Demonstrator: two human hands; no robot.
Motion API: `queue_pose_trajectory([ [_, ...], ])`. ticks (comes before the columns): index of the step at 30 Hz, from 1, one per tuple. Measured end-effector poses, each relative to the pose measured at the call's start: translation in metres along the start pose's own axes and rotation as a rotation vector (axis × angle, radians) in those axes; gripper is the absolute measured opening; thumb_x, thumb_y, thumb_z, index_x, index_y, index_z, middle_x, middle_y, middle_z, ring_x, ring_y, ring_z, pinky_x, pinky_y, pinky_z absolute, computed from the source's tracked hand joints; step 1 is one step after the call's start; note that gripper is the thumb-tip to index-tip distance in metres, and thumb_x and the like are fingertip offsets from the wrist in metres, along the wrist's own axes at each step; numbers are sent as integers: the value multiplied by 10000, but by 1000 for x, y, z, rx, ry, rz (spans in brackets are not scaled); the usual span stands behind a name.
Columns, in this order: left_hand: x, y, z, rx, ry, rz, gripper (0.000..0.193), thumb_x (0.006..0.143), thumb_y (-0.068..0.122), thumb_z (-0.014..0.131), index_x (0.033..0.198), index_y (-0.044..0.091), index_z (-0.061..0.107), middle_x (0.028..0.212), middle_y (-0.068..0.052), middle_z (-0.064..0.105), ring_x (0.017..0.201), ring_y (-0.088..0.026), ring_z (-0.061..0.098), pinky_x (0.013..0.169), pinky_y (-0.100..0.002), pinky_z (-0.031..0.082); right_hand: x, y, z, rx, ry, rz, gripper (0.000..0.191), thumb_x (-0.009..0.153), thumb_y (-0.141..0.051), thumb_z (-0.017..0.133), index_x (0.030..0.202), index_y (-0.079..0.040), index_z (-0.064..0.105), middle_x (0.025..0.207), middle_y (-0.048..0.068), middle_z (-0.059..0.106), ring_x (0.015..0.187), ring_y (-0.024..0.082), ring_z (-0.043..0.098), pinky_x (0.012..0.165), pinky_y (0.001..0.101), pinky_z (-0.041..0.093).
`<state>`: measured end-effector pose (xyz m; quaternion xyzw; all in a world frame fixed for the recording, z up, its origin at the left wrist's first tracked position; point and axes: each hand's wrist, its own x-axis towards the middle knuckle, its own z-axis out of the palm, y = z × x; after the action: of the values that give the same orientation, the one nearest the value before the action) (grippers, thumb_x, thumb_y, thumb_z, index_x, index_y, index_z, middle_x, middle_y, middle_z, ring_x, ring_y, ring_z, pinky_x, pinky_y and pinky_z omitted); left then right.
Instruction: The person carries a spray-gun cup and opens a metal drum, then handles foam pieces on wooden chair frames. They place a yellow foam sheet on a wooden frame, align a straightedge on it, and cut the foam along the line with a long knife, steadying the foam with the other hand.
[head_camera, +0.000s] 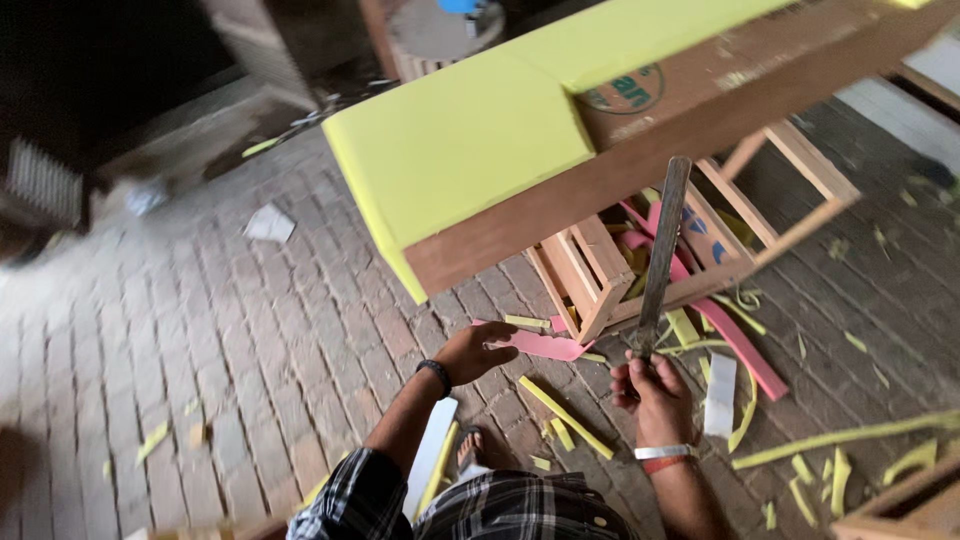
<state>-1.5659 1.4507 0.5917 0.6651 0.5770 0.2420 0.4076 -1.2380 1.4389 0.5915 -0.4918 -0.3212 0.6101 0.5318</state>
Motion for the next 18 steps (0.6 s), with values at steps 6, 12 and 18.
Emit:
queue_pose_trajectory([
  [6, 32, -34, -73, -12, 0, -70, 517, 902, 370, 711, 1347, 114, 648, 1309, -97, 719, 1240, -220, 673, 1058, -365, 515, 29, 35, 51, 238, 34, 85, 203, 1001, -84, 545, 1156, -63, 675, 947, 74, 733, 790, 162, 696, 661, 323, 587],
  [12, 78, -40, -128, 209, 204, -16, 491, 872, 337, 734, 1319, 145, 669, 1327, -106, 696, 1229, -275, 654, 1037, -390, 509, 50, 56, 82, 288, 90, 106, 235, 968, -61, 604, 1191, -43, 676, 1012, 80, 734, 903, 211, 738, 748, 395, 643],
  [18, 191, -32, -142, 531, 303, 53, 636, 912, 500, 648, 1457, 194, 531, 1580, -141, 432, 1467, -348, 378, 1188, -495, 310, 143, 84, 102, 210, 89, 199, 233, 960, -219, 683, 1176, -129, 679, 1014, 49, 790, 864, 165, 746, 645, 360, 587],
])
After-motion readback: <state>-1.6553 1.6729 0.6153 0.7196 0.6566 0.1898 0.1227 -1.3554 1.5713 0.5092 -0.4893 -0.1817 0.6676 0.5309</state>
